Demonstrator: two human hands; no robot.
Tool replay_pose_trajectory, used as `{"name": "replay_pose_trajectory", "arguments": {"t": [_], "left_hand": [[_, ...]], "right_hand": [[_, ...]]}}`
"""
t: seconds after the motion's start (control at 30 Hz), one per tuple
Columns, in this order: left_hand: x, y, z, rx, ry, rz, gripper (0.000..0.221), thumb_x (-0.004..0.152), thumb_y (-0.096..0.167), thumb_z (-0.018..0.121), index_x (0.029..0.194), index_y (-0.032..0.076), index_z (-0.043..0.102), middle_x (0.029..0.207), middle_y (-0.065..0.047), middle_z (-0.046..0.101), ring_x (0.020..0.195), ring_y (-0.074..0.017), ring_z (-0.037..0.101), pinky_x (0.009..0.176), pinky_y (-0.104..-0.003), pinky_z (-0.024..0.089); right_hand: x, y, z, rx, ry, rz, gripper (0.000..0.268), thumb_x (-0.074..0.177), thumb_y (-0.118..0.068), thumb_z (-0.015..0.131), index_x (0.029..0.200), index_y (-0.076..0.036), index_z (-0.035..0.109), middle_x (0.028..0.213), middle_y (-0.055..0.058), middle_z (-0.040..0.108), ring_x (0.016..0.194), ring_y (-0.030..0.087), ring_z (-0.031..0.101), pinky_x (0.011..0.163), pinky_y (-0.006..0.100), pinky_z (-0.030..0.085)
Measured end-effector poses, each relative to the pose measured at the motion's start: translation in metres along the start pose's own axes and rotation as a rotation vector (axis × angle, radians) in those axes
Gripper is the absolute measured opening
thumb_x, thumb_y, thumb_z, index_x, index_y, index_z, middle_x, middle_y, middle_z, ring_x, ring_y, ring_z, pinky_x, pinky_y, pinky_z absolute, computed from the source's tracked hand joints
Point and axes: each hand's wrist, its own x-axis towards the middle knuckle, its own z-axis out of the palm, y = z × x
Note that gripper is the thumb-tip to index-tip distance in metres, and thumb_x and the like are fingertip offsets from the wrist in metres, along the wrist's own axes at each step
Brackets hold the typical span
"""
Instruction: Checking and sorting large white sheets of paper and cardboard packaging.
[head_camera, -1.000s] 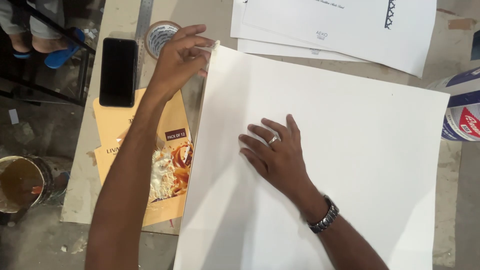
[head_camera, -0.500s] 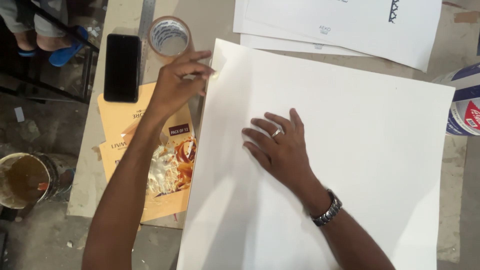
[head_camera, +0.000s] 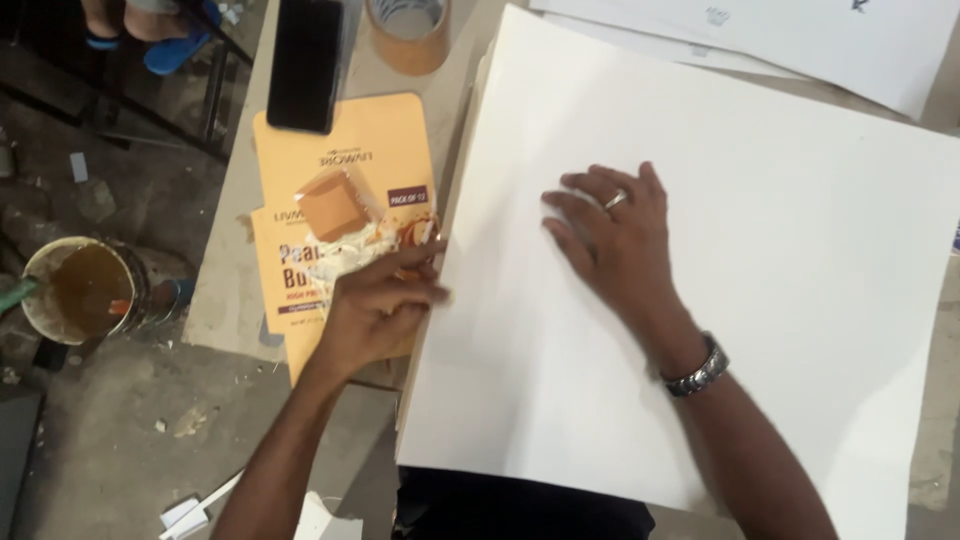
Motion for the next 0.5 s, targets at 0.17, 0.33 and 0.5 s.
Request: {"name": "replay_pose_trajectory", "arguments": {"t": [0.17, 0.33, 0.5], "left_hand": [[-0.063, 0.031, 0.000, 0.035, -0.004, 0.011, 0.026, 0.079, -0.009, 0.075, 0.098, 0.009, 0.077, 0.138, -0.015, 0.066, 0.105, -0.0220, 0.072, 0.084, -0.031, 0.063], [-0.125, 0.042, 0.005, 0.140, -0.016, 0.013, 0.024, 0.077, -0.003, 0.082, 0.093, 0.013, 0.078, 0.137, -0.012, 0.067, 0.098, -0.0201, 0.077, 0.078, -0.030, 0.066], [-0.147, 0.067, 0.007, 0.349, 0.040, 0.119, 0.033, 0.077, -0.007, 0.076, 0.098, 0.018, 0.080, 0.141, -0.011, 0.064, 0.112, -0.0280, 0.076, 0.088, -0.036, 0.067]], "right_hand": [[-0.001, -0.003, -0.005, 0.024, -0.004, -0.010, 0.022, 0.099, -0.024, 0.078, 0.120, -0.018, 0.074, 0.128, 0.001, 0.069, 0.130, 0.026, 0.056, 0.119, 0.063, 0.031], [0.000, -0.003, -0.006, 0.022, -0.015, -0.003, 0.022, 0.099, -0.021, 0.079, 0.121, -0.017, 0.073, 0.128, 0.002, 0.068, 0.131, 0.026, 0.056, 0.119, 0.063, 0.032], [-0.001, 0.001, -0.004, 0.023, 0.014, -0.027, 0.023, 0.102, -0.020, 0.079, 0.124, -0.016, 0.073, 0.131, 0.001, 0.067, 0.133, 0.026, 0.055, 0.121, 0.063, 0.031]]}}
